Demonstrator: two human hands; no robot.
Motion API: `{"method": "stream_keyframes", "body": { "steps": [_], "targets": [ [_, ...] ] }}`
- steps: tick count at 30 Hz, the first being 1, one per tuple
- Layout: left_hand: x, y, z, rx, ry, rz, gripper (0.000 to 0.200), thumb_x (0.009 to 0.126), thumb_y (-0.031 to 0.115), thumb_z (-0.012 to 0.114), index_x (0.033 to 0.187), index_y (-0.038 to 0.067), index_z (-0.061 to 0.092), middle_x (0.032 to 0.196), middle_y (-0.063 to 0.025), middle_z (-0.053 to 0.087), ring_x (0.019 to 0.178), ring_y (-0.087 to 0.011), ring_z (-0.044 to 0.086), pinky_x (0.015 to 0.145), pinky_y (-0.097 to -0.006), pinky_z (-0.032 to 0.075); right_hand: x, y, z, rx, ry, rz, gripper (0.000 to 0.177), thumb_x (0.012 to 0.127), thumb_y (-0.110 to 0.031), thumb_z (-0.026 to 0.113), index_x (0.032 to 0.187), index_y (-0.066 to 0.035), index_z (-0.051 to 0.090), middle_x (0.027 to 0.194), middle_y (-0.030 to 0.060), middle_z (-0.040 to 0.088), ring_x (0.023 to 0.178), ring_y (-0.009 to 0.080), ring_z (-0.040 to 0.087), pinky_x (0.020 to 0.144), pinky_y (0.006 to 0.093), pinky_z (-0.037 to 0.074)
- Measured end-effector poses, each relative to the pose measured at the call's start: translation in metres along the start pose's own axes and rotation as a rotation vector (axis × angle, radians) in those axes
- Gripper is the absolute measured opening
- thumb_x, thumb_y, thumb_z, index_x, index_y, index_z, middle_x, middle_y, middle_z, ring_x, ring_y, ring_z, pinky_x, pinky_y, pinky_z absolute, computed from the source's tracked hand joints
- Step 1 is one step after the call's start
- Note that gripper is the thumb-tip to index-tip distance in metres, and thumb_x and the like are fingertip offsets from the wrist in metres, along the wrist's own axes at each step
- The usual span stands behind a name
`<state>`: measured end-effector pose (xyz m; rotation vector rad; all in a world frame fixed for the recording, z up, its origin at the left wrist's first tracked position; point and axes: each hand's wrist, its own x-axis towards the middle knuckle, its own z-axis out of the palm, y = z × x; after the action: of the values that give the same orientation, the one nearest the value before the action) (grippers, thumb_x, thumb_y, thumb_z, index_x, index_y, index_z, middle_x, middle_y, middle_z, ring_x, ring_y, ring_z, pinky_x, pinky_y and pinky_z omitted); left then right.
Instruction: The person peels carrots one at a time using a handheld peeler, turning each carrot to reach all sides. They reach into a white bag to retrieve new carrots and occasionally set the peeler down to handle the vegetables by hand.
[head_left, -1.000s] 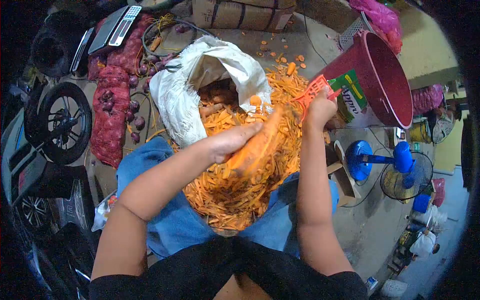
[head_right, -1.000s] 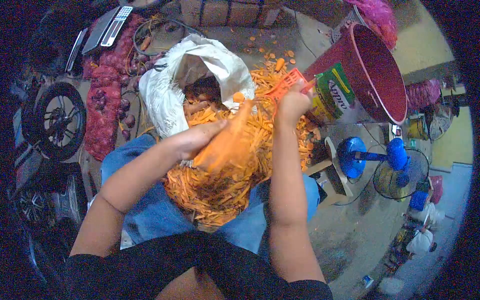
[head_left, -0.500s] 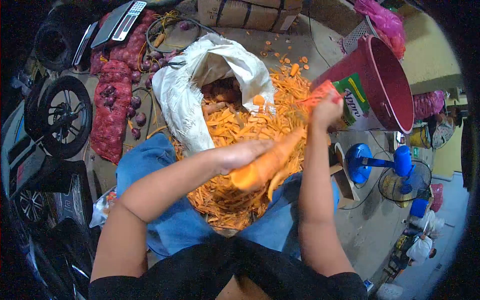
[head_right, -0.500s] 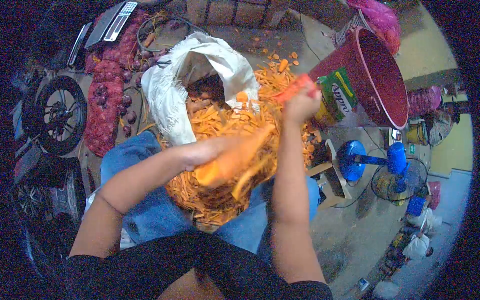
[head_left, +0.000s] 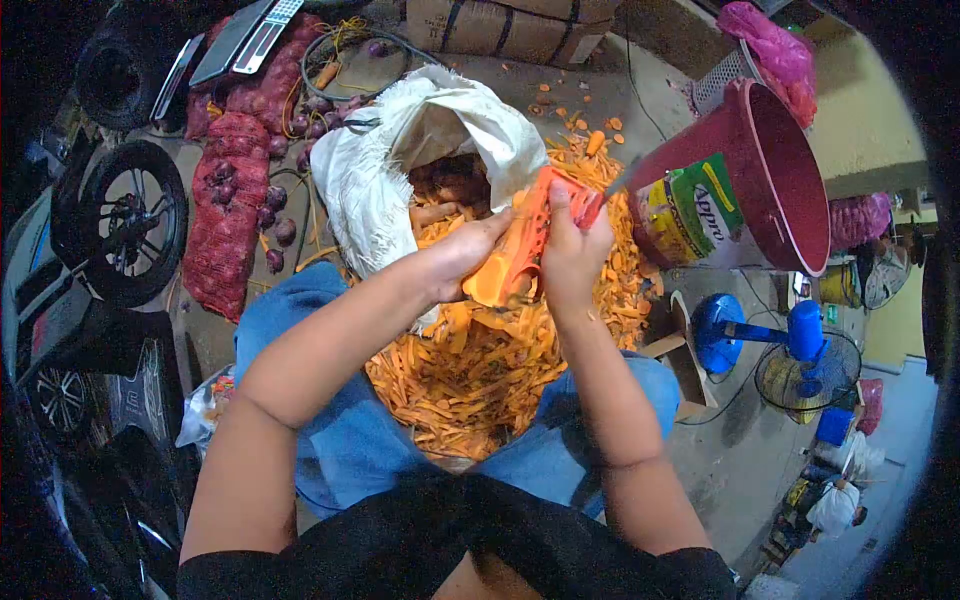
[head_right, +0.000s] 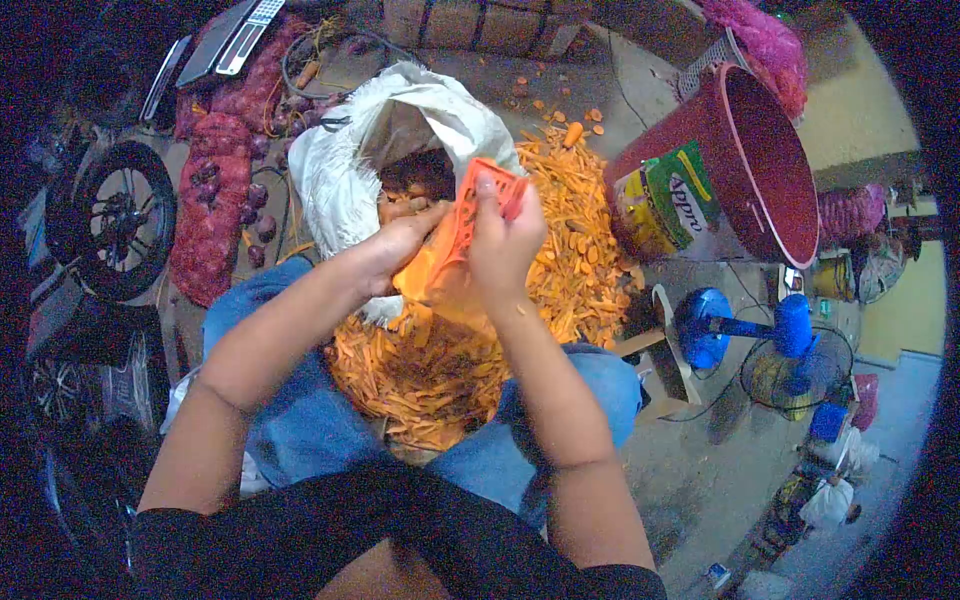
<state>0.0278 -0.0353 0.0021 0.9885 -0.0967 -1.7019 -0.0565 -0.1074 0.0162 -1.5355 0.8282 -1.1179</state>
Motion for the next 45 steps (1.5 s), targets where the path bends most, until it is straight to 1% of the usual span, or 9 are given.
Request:
{"method": "stream_keyframes", "body": {
  "steps": [6,9,17,21,25,28,33,35,45],
  "targets": [
    [-0.015,-0.018,0.019,0.171,-0.136,-0.162,0.034,0.085,0.033,0.025,0.094,0.006,0.043,0.074,-0.0091,0.054,0.060,-0.0182,0.054,0.054,-0.0309,0.047,0.073,0.052,-0.067,-0.101,0.435,-0.097,0.017,0.077,-0.017,0.051,0.067,-0.003,0.049,0.060,0.0002,0.047,0.054,0.0085,0.042,0.051,0.0231,0.036],
    [-0.005,-0.005,0.013,0.065,-0.057,-0.155,0.033,0.085,0.032,0.025,0.093,0.005,0.043,0.075,-0.0100,0.054,0.061,-0.0190,0.054,0.054,-0.0311,0.047,0.073,0.046,-0.071,-0.048,0.473,0.249,0.015,0.078,-0.015,0.049,0.070,-0.003,0.049,0.063,0.0009,0.048,0.056,0.0087,0.043,0.052,0.0227,0.036],
    [0.004,-0.009,-0.004,0.001,-0.131,-0.150,0.038,0.084,0.035,0.029,0.101,0.005,0.045,0.089,-0.0083,0.056,0.075,-0.0178,0.056,0.069,-0.0299,0.046,0.004,0.009,-0.011,-0.034,-0.014,-0.037,0.016,0.079,-0.015,0.045,0.073,-0.001,0.047,0.066,0.0034,0.049,0.058,0.0112,0.043,0.052,0.0260,0.035],
    [-0.014,-0.005,0.020,0.064,-0.124,-0.161,0.039,0.085,0.035,0.028,0.103,0.004,0.044,0.088,-0.0087,0.056,0.073,-0.0177,0.057,0.064,-0.0299,0.048,0.064,0.053,-0.055,-0.475,0.406,-0.096,0.016,0.079,-0.015,0.045,0.074,0.001,0.047,0.066,0.0053,0.050,0.057,0.0139,0.044,0.054,0.0285,0.036],
    [-0.014,-0.010,0.017,0.146,-0.234,-0.272,0.041,0.085,0.035,0.022,0.095,0.002,0.043,0.077,-0.0140,0.055,0.067,-0.0216,0.056,0.058,-0.0335,0.048,0.080,0.046,-0.070,-0.130,0.614,0.031,0.016,0.080,-0.014,0.044,0.075,0.000,0.048,0.067,0.0050,0.050,0.056,0.0130,0.046,0.052,0.0291,0.038],
    [-0.002,-0.007,0.004,0.033,-0.097,-0.168,0.040,0.084,0.037,0.025,0.096,0.003,0.042,0.077,-0.0125,0.054,0.066,-0.0223,0.056,0.053,-0.0361,0.049,0.057,0.000,-0.046,0.187,0.418,0.237,0.014,0.080,-0.015,0.045,0.077,-0.002,0.049,0.068,0.0021,0.051,0.056,0.0092,0.047,0.047,0.0240,0.038],
    [-0.001,-0.003,0.000,-0.190,-0.128,-0.128,0.034,0.084,0.031,0.029,0.101,0.007,0.046,0.094,-0.0086,0.054,0.079,-0.0191,0.056,0.070,-0.0320,0.046,0.004,-0.006,-0.009,-0.047,0.025,-0.051,0.015,0.081,-0.015,0.044,0.081,-0.001,0.049,0.066,0.0012,0.049,0.058,0.0062,0.042,0.051,0.0219,0.036],
    [0.004,-0.010,-0.002,-0.107,-0.107,-0.144,0.040,0.084,0.038,0.023,0.096,0.006,0.044,0.074,-0.0077,0.055,0.063,-0.0199,0.056,0.053,-0.0349,0.048,0.006,0.005,-0.010,-0.022,0.065,-0.044,0.015,0.081,-0.015,0.044,0.078,-0.001,0.048,0.063,0.0000,0.046,0.058,0.0067,0.040,0.051,0.0230,0.034],
    [-0.024,-0.015,0.017,0.180,-0.091,-0.187,0.036,0.084,0.033,0.033,0.100,0.003,0.046,0.085,-0.0070,0.056,0.071,-0.0157,0.056,0.065,-0.0289,0.047,0.090,0.070,-0.089,-0.054,0.696,0.207,0.019,0.079,-0.015,0.046,0.077,0.003,0.051,0.065,0.0059,0.051,0.056,0.0155,0.046,0.052,0.0288,0.038]
  ]
}}
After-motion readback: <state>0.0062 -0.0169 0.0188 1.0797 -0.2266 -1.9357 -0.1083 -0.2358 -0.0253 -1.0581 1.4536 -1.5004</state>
